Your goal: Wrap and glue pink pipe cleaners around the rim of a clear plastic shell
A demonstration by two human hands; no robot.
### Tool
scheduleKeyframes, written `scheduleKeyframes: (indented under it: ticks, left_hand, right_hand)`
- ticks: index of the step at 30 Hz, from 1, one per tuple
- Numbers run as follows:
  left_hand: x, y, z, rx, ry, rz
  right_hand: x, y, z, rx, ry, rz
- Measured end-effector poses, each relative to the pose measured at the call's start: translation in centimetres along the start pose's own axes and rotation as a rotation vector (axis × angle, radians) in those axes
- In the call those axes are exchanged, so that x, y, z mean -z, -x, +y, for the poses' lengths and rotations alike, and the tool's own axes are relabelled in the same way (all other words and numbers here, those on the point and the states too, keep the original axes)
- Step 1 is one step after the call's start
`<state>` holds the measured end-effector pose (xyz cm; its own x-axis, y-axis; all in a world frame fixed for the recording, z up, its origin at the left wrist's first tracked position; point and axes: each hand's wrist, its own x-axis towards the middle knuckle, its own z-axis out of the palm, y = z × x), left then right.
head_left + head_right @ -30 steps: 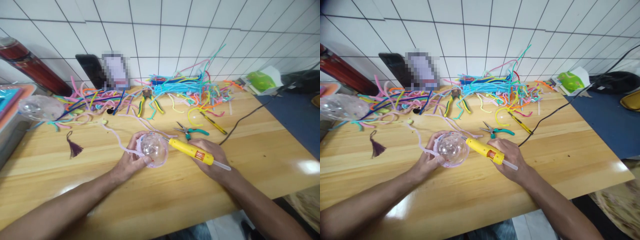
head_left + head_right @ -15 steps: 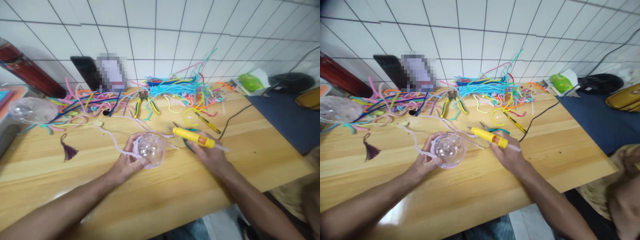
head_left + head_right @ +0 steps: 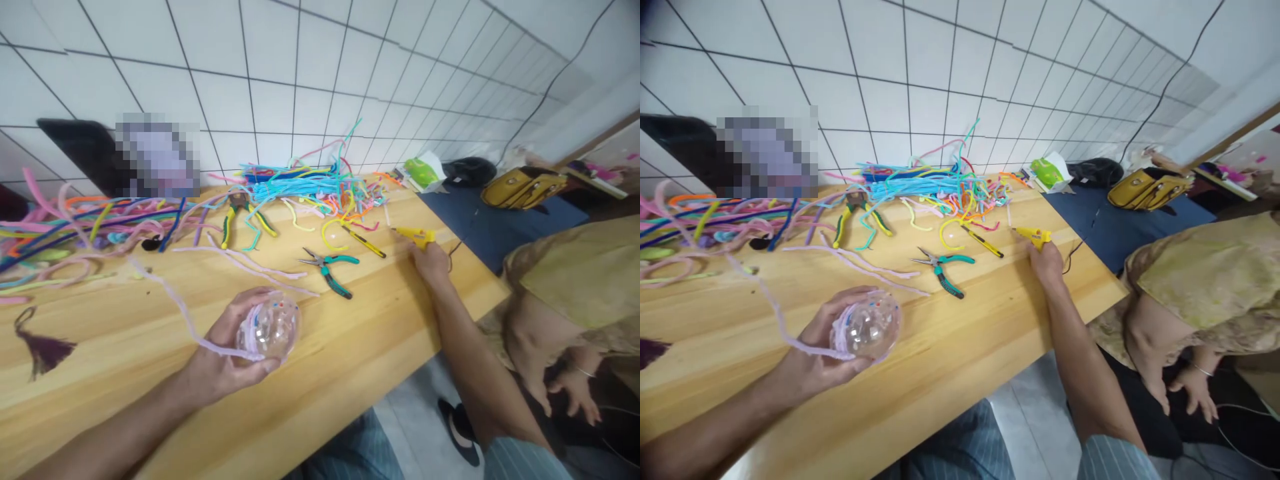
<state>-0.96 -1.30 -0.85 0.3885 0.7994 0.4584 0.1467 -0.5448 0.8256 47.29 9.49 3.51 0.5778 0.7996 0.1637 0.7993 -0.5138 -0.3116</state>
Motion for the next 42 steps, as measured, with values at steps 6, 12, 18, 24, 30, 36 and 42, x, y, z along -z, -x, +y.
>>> scheduleKeyframes:
  ticks: [6, 12, 18, 24, 30, 36, 42]
  left_hand:
    - [-0.1, 0.1, -0.5, -0.066, -0.072, -0.037]
    - [-0.2, -0.6, 0.0, -0.101, -0.055, -0.052]
    - [-0.1, -0.7, 0.1, -0.128, -0.058, -0.055]
    - [-0.3, -0.8, 0.2, -0.131, -0.057, -0.058]
    - [-0.5, -0.8, 0.3, -0.151, -0.078, -0.069]
    - [-0.4, -0.6, 0.4, -0.15, -0.095, -0.083]
    - [-0.6, -0.4, 0.2, -0.162, -0.115, -0.085]
  right_hand:
    - [1.3, 1.4, 1.7, -0.017, 0.036, -0.03]
    - [3.1, 9.7, 1.1, 0.386, -0.236, 0.174]
    - [3.6, 18.8, -7.9, 1.112, -0.516, -0.147]
    - [3.5, 19.9, -11.6, 1.267, -0.497, -0.191]
    - [3.6, 20.1, -12.3, 1.293, -0.475, -0.246]
    - [3.6, 20.3, -12.3, 1.272, -0.432, -0.217]
    - [3.4, 20.4, -12.0, 1.277, -0.427, -0.202]
